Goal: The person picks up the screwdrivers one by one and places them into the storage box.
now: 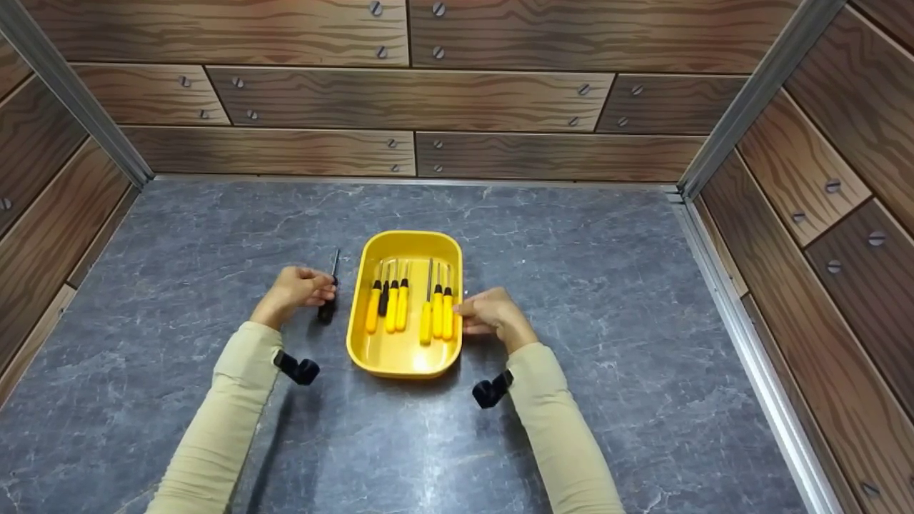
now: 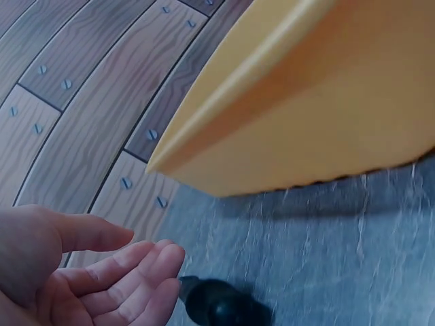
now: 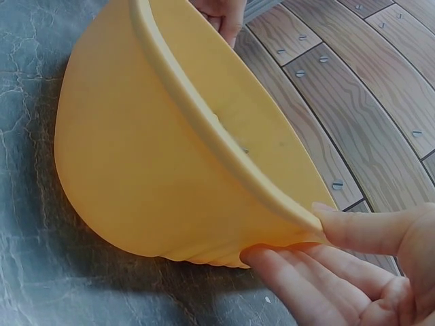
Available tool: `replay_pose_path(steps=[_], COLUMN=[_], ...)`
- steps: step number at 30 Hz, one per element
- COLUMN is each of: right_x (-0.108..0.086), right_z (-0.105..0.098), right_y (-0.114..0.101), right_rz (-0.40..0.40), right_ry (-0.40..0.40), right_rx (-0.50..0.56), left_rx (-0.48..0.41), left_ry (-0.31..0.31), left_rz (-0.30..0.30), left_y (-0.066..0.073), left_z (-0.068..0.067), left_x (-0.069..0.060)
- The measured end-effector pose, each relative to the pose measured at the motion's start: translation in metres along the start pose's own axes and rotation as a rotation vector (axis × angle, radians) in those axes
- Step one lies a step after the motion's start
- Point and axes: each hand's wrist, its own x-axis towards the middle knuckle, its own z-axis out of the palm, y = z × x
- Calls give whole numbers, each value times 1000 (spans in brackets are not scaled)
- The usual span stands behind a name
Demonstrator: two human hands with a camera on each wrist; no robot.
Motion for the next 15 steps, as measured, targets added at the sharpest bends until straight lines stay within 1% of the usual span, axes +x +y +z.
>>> replay_pose_path(steps=[4, 10, 13, 15], right_x=[-1, 0, 0, 0], right_z=[0, -1, -1, -1], right_y=[0, 1, 1, 2], right_rz=[3, -7, -10, -9], right_ry=[7, -8, -13, -12], right_rx=[3, 9, 9, 9], left_rx=[71, 281, 369, 412], left_ry=[63, 174, 219, 235], left_rz=[17, 27, 25, 19], left_y=[-4, -8, -9, -10], left_z=[-3, -6, -5, -4], left_x=[2, 1, -1, -2])
